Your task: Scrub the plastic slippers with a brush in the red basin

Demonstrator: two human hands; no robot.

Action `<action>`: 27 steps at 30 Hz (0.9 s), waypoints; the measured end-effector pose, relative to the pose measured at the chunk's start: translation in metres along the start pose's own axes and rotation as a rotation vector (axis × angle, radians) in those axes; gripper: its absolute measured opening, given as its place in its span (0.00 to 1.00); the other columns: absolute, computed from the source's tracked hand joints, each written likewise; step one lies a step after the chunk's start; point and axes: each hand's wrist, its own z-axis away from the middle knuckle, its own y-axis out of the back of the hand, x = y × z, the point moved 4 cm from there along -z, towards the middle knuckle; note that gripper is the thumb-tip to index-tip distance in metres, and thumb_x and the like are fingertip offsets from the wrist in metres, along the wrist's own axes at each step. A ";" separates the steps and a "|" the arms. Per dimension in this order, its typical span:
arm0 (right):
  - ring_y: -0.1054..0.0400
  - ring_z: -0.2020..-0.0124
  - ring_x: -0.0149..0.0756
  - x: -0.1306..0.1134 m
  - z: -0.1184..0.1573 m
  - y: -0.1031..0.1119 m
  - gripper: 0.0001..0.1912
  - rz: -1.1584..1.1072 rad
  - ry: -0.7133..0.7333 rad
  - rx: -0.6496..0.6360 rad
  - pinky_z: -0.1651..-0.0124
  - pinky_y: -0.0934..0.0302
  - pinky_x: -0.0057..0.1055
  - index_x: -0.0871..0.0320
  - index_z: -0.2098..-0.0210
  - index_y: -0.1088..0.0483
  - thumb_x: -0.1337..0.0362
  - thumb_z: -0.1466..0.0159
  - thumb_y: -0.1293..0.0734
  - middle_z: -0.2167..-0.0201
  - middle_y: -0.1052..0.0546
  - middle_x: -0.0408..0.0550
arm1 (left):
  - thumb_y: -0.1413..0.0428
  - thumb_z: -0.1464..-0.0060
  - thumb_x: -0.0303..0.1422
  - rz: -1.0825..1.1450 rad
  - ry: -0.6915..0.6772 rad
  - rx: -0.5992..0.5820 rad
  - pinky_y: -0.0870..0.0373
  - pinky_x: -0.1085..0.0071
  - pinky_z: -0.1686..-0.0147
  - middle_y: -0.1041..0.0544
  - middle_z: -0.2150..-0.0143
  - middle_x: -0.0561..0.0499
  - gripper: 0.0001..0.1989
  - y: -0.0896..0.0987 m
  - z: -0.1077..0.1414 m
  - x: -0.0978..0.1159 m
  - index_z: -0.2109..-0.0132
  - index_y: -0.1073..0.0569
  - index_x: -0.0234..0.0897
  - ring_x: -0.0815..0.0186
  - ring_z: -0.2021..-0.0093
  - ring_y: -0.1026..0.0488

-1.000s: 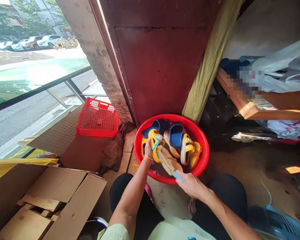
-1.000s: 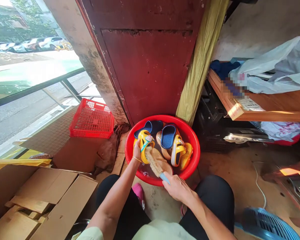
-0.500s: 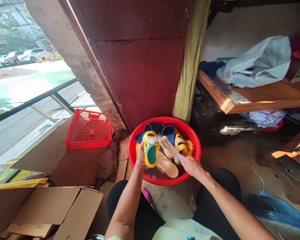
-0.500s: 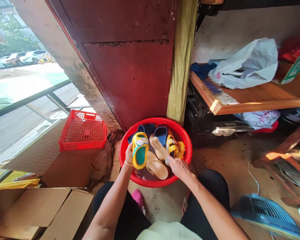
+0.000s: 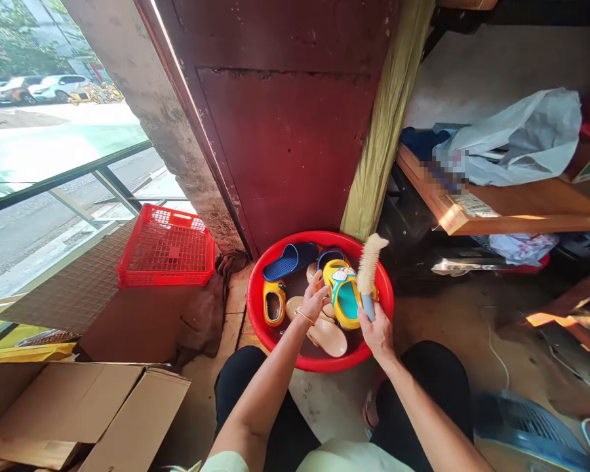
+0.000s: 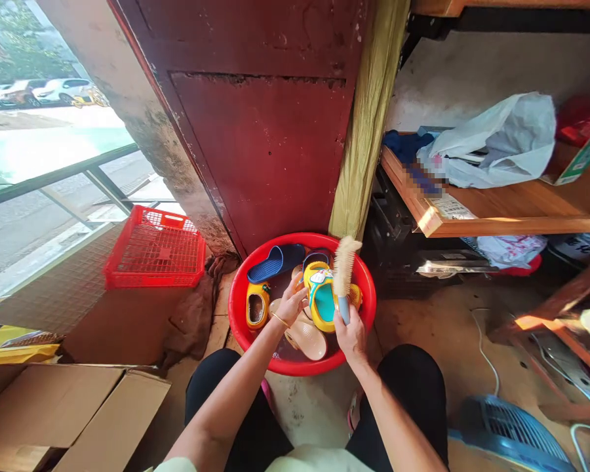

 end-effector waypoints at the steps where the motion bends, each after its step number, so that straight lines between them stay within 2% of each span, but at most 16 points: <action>1: 0.24 0.62 0.53 0.008 -0.007 0.005 0.29 0.034 -0.033 0.041 0.61 0.33 0.42 0.67 0.46 0.30 0.51 0.33 0.45 0.63 0.20 0.63 | 0.32 0.56 0.34 -0.038 -0.003 0.002 0.29 0.58 0.46 0.25 0.42 0.43 0.34 0.003 -0.004 0.004 0.41 0.29 0.44 0.55 0.44 0.26; 3: 0.25 0.64 0.52 0.022 -0.018 0.013 0.28 0.084 -0.120 0.104 0.62 0.33 0.41 0.66 0.47 0.29 0.51 0.34 0.44 0.65 0.20 0.62 | 0.32 0.57 0.31 -0.168 -0.096 0.066 0.33 0.57 0.42 0.25 0.42 0.42 0.30 0.015 -0.014 0.019 0.44 0.26 0.42 0.54 0.42 0.28; 5: 0.25 0.64 0.52 0.026 -0.022 0.011 0.28 0.093 -0.139 0.092 0.62 0.33 0.41 0.66 0.48 0.29 0.51 0.34 0.44 0.65 0.20 0.61 | 0.36 0.52 0.31 -0.406 -0.244 0.217 0.38 0.57 0.37 0.25 0.42 0.42 0.21 0.036 -0.025 0.043 0.48 0.23 0.39 0.53 0.39 0.31; 7: 0.24 0.61 0.51 0.021 -0.017 0.001 0.28 0.026 -0.079 0.042 0.60 0.31 0.41 0.66 0.47 0.30 0.50 0.33 0.43 0.61 0.20 0.62 | 0.41 0.46 0.31 -0.766 -0.349 0.448 0.45 0.56 0.34 0.28 0.39 0.41 0.20 0.062 -0.034 0.070 0.45 0.25 0.39 0.52 0.35 0.36; 9: 0.24 0.54 0.49 0.011 -0.005 -0.013 0.29 -0.074 0.036 -0.034 0.56 0.30 0.39 0.65 0.41 0.34 0.51 0.32 0.43 0.53 0.21 0.63 | 0.43 0.45 0.31 -1.160 -0.298 0.590 0.50 0.51 0.32 0.34 0.33 0.40 0.25 0.088 -0.043 0.089 0.40 0.29 0.40 0.49 0.30 0.44; 10: 0.25 0.51 0.48 0.006 0.002 -0.021 0.30 -0.111 0.099 -0.079 0.53 0.30 0.39 0.65 0.37 0.37 0.52 0.31 0.44 0.48 0.23 0.62 | 0.43 0.46 0.31 -1.329 -0.237 0.603 0.51 0.49 0.33 0.38 0.31 0.39 0.28 0.100 -0.048 0.094 0.37 0.32 0.39 0.47 0.29 0.46; 13: 0.28 0.44 0.46 -0.003 0.019 -0.043 0.29 -0.119 0.225 -0.196 0.46 0.32 0.40 0.60 0.33 0.42 0.54 0.30 0.45 0.42 0.26 0.60 | 0.41 0.47 0.32 -1.658 -0.085 0.509 0.47 0.47 0.36 0.43 0.29 0.35 0.37 0.129 -0.060 0.098 0.32 0.41 0.38 0.42 0.30 0.47; 16: 0.28 0.45 0.47 0.000 0.020 -0.054 0.27 -0.036 0.199 -0.252 0.46 0.33 0.39 0.53 0.34 0.41 0.54 0.30 0.42 0.43 0.25 0.58 | 0.39 0.48 0.37 -1.804 -0.009 0.494 0.42 0.47 0.40 0.40 0.32 0.29 0.41 0.144 -0.068 0.093 0.30 0.45 0.36 0.38 0.33 0.43; 18: 0.27 0.47 0.48 0.003 0.016 -0.055 0.29 0.026 0.153 -0.294 0.48 0.32 0.39 0.52 0.33 0.43 0.55 0.31 0.40 0.46 0.23 0.57 | 0.39 0.48 0.40 -1.856 0.012 0.526 0.40 0.47 0.43 0.36 0.36 0.27 0.42 0.147 -0.071 0.090 0.31 0.44 0.33 0.36 0.37 0.38; 21: 0.24 0.52 0.49 0.005 0.009 -0.051 0.31 0.113 0.109 -0.359 0.53 0.30 0.40 0.57 0.32 0.45 0.56 0.32 0.38 0.51 0.20 0.57 | 0.38 0.50 0.46 -1.900 0.031 0.542 0.39 0.48 0.45 0.32 0.41 0.26 0.40 0.148 -0.076 0.088 0.35 0.40 0.30 0.36 0.41 0.34; 27: 0.22 0.56 0.47 0.010 0.013 -0.042 0.29 0.206 0.113 -0.388 0.60 0.29 0.37 0.58 0.34 0.41 0.58 0.34 0.37 0.54 0.19 0.56 | 0.38 0.53 0.53 -1.884 0.057 0.503 0.38 0.51 0.46 0.32 0.42 0.26 0.43 0.151 -0.079 0.090 0.38 0.37 0.30 0.36 0.41 0.34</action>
